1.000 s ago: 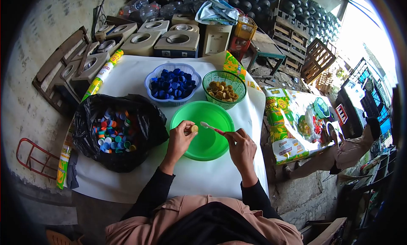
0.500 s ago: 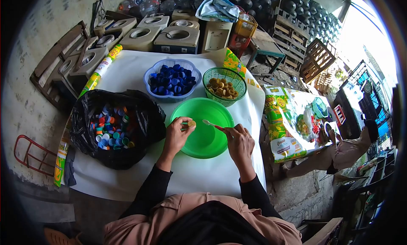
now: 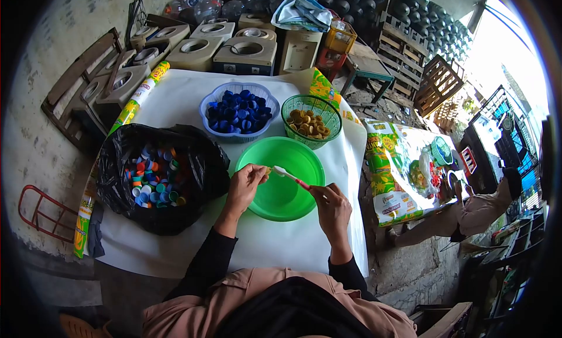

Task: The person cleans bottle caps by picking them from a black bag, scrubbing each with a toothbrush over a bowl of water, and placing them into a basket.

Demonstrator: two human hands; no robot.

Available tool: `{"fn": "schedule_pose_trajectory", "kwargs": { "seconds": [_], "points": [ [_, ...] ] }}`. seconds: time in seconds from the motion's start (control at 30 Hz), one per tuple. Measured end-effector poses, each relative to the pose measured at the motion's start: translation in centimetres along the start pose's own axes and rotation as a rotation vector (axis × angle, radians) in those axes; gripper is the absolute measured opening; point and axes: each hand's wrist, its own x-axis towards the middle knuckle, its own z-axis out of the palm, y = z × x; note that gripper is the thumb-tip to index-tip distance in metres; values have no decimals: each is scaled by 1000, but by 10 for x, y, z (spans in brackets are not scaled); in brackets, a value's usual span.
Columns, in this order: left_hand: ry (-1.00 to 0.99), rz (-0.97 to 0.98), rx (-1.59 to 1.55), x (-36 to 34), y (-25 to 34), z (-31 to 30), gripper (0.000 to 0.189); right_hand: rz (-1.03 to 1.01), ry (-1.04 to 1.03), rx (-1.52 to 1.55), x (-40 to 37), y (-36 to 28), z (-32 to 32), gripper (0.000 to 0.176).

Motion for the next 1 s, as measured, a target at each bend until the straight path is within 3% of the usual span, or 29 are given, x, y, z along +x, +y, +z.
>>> {"fn": "schedule_pose_trajectory", "kwargs": {
  "seconds": [0.17,0.27,0.37,0.67,0.9,1.0],
  "points": [
    [8,-25,-21,2,2,-2,26,-130,-27,-270,4,8,19,12],
    [19,-12,-84,-1,7,2,30,-175,-134,-245,6,12,18,12],
    [35,-23,-115,1,7,2,34,-72,-17,-120,3,-8,-1,12],
    [-32,-121,-99,2,18,4,33,-183,22,15,-7,-12,1,13],
    [11,-60,-10,2,8,0,33,-160,52,-36,-5,-8,0,12],
    [46,3,31,0,4,4,29,-121,71,-194,-1,-3,3,13]
  ]
}}
